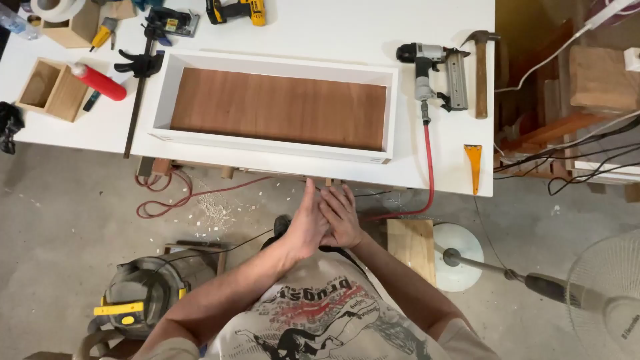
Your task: The person fits together the components of a drawer, checks the alignment, and then applies edge banding tape to a separate wooden board using a specialized iron.
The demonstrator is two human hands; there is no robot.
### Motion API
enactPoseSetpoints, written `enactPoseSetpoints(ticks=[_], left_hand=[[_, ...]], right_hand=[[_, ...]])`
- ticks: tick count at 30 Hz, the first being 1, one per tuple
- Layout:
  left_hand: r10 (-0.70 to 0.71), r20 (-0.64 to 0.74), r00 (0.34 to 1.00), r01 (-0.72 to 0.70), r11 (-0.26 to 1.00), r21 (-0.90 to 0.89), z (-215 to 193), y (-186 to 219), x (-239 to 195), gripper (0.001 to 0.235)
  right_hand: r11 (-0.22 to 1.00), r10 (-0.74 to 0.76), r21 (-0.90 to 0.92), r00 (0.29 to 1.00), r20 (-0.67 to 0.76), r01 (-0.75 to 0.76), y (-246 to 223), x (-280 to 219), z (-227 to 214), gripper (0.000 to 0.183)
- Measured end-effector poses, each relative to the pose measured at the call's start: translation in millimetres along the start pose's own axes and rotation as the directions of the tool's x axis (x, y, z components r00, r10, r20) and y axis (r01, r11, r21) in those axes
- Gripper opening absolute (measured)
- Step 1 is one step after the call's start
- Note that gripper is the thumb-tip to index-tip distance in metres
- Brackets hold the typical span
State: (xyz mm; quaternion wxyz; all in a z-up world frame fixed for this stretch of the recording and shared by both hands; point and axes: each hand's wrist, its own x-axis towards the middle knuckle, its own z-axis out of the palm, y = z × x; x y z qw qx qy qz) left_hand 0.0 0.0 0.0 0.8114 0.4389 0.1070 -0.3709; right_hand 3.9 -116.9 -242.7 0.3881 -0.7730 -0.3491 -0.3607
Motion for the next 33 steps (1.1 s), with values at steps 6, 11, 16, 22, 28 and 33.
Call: enactPoseSetpoints(ticks=[6,11,16,22,28,33], left_hand=[[0.123,-0.05,0.991,-0.111,0.975,0.194,-70.4,-7.9,11.8,0.061],[0.248,-0.294,0.923,-0.139,0.928,0.347,-186.3,7.3,51.1,0.029],[0.499,-0.447,0.743,-0.103,0.744,0.66,-339.4,55.7,94.9,0.045],[0.921,0.026,0.388,0.214,-0.118,0.97,-489.4,175.2,145.4,0.025],[0.695,-0.079,0.715,0.27,-0.169,0.948,-552.5,280.8,233.5,0.059],[0.661,-0.031,0.749,0.202,-0.184,0.962,-620.0,303.2,319.2,0.062]], right_hand=[[0.989,0.02,-0.15,0.998,0.06,-0.011,29.2,4.5,9.5,0.055],[0.9,0.425,-0.124,0.905,0.038,-0.417,60.3,-4.0,8.3,0.009],[0.646,0.725,-0.244,0.681,-0.099,-0.723,102.9,-11.6,-6.7,0.023],[0.446,0.479,-0.643,0.773,-0.416,-0.622,158.5,-4.5,-27.9,0.026],[0.079,0.906,-0.434,0.246,-0.344,-0.897,140.5,14.2,-10.0,0.061],[-0.179,0.948,-0.327,-0.074,-0.309,-0.928,136.5,56.0,-5.1,0.079]])
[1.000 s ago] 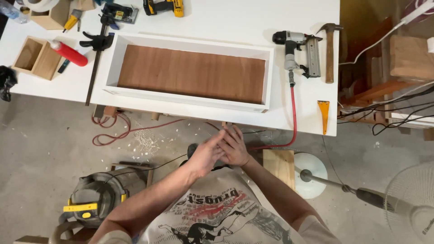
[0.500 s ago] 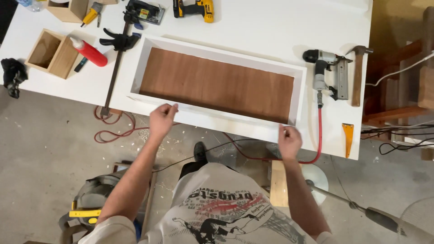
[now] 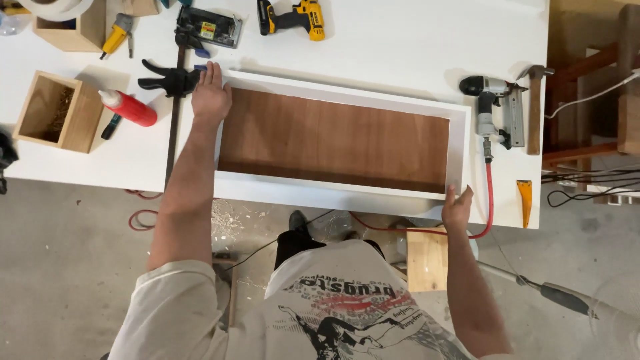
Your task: The person fits together the components of a drawer, checks the alignment, and then applies edge banding tape to a separate wooden board using a specialized iron.
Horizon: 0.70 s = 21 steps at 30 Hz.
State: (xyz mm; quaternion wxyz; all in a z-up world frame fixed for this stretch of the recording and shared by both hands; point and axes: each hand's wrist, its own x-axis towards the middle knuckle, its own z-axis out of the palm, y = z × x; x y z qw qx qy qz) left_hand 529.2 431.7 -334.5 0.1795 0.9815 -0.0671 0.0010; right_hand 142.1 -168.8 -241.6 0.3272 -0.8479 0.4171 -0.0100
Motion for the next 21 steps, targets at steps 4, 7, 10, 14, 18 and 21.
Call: enactPoseSetpoints(ticks=[4,7,10,14,18,21], left_hand=[[-0.055,0.209,0.976,0.036,0.995,0.097,-56.2,37.4,-38.5,0.07],[-0.038,0.226,0.973,-0.002,0.985,0.173,-71.5,41.4,-81.7,0.074],[-0.067,0.296,0.953,0.015,0.985,0.175,-88.0,42.4,-126.2,0.075],[-0.095,0.338,0.936,0.065,0.993,0.099,-92.5,36.3,-191.5,0.076],[-0.172,0.347,0.922,0.267,0.932,-0.246,-112.5,41.5,-249.7,0.064],[-0.445,0.229,0.866,0.476,0.588,-0.654,-95.3,34.2,-274.5,0.053]], right_hand=[[1.0,0.009,0.004,1.0,0.018,-0.009,13.4,3.6,3.8,0.081],[0.978,-0.18,-0.131,0.978,-0.107,0.165,45.1,13.0,15.6,0.068],[0.976,-0.191,-0.129,0.973,-0.126,0.175,53.4,17.2,20.7,0.068],[0.985,-0.172,-0.043,0.969,-0.175,0.167,51.6,12.5,19.4,0.047],[0.919,-0.054,0.371,0.974,-0.218,0.135,106.6,42.7,30.5,0.044],[0.773,0.056,0.629,0.978,-0.2,0.084,125.9,44.8,37.0,0.042]])
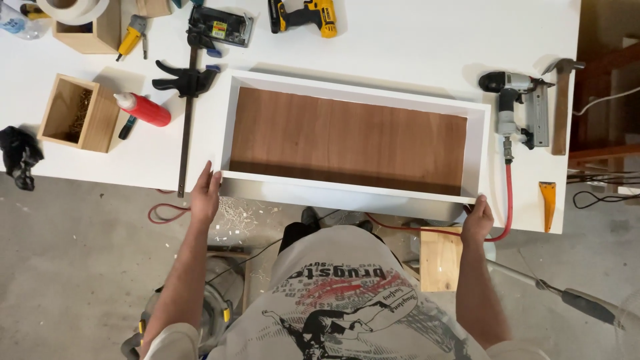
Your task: The person fits together the components of a drawer, checks the alignment, and then applies edge banding tape to a separate wooden board using a specialized iron.
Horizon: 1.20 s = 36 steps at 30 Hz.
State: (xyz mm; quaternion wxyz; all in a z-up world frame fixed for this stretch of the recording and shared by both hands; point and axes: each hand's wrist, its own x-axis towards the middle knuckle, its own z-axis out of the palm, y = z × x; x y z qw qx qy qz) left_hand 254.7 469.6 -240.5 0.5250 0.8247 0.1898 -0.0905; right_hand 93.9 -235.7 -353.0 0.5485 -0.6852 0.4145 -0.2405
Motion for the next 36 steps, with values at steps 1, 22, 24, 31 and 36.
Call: enactPoseSetpoints(ticks=[1,22,24,31,36], left_hand=[[-0.002,-0.003,1.0,0.002,1.0,0.006,7.5,-14.7,5.3,0.053],[0.004,-0.046,0.999,0.012,0.94,0.341,7.5,-34.6,90.1,0.049],[0.092,0.032,0.995,-0.096,0.885,0.455,14.8,-13.6,113.5,0.066],[0.188,0.016,0.982,-0.166,0.818,0.55,52.6,-1.5,202.7,0.059],[0.256,0.038,0.966,-0.219,0.73,0.648,54.2,7.8,191.6,0.05]], right_hand=[[1.0,0.006,0.001,1.0,0.003,-0.006,11.2,5.8,-1.9,0.042],[0.987,0.157,-0.082,0.955,0.252,-0.141,-88.0,18.9,-9.2,0.035],[0.885,0.12,-0.461,0.925,0.361,0.065,-118.8,32.6,9.8,0.057],[0.717,0.034,-0.645,0.911,0.412,0.265,-117.2,106.1,81.6,0.06],[0.784,0.04,-0.591,0.934,0.354,0.19,-96.5,118.2,85.8,0.041]])
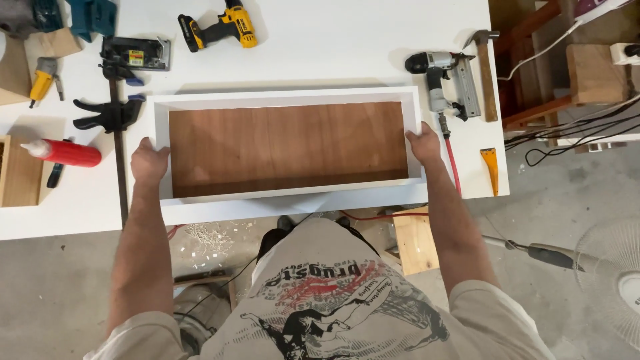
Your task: The person fits together the components of a drawer, checks the alignment, and then applies edge banding tape to a separate wooden board using a specialized iron.
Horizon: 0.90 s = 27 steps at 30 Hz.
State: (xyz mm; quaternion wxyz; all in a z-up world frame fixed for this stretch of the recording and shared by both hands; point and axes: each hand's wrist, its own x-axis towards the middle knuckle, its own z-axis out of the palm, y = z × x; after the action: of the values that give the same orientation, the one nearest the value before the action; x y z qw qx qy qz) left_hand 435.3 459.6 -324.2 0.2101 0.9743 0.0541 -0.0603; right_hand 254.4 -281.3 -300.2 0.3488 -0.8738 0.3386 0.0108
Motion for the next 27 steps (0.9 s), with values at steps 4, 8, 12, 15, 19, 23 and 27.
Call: enactPoseSetpoints(ticks=[4,8,12,15,19,23,27], left_hand=[[-0.051,-0.048,0.998,0.05,0.998,-0.024,-3.6,14.1,-8.5,0.04],[-0.048,0.011,0.999,0.049,0.998,-0.041,-19.2,20.8,-14.6,0.045],[-0.056,-0.034,0.998,0.055,0.998,-0.018,-6.5,15.9,-11.0,0.042],[-0.025,-0.05,0.998,0.026,1.0,0.014,2.4,7.6,-0.5,0.044],[-0.043,0.008,0.999,0.043,0.999,-0.033,-12.6,14.8,-10.1,0.05],[-0.086,-0.03,0.996,0.084,0.995,-0.053,-5.4,17.3,-7.8,0.051],[-0.189,-0.05,0.981,0.162,0.926,-0.34,-18.4,23.9,-19.5,0.066]], right_hand=[[1.0,0.009,-0.011,1.0,-0.018,-0.01,-9.9,-3.9,-0.7,0.046],[0.999,0.038,0.017,0.999,0.035,-0.038,-17.8,-15.7,-9.4,0.048],[0.999,0.013,0.032,1.0,0.003,-0.013,-15.5,-12.0,-5.0,0.047],[1.0,-0.011,0.03,1.0,0.015,0.01,-12.8,-11.2,-6.9,0.047],[1.0,0.0,0.027,1.0,0.019,-0.001,-15.9,-17.7,-7.4,0.045],[0.999,-0.011,-0.033,0.999,-0.034,0.01,-15.8,-13.9,-2.8,0.044],[0.998,-0.004,-0.067,0.995,-0.099,-0.002,2.3,-4.9,5.8,0.043]])
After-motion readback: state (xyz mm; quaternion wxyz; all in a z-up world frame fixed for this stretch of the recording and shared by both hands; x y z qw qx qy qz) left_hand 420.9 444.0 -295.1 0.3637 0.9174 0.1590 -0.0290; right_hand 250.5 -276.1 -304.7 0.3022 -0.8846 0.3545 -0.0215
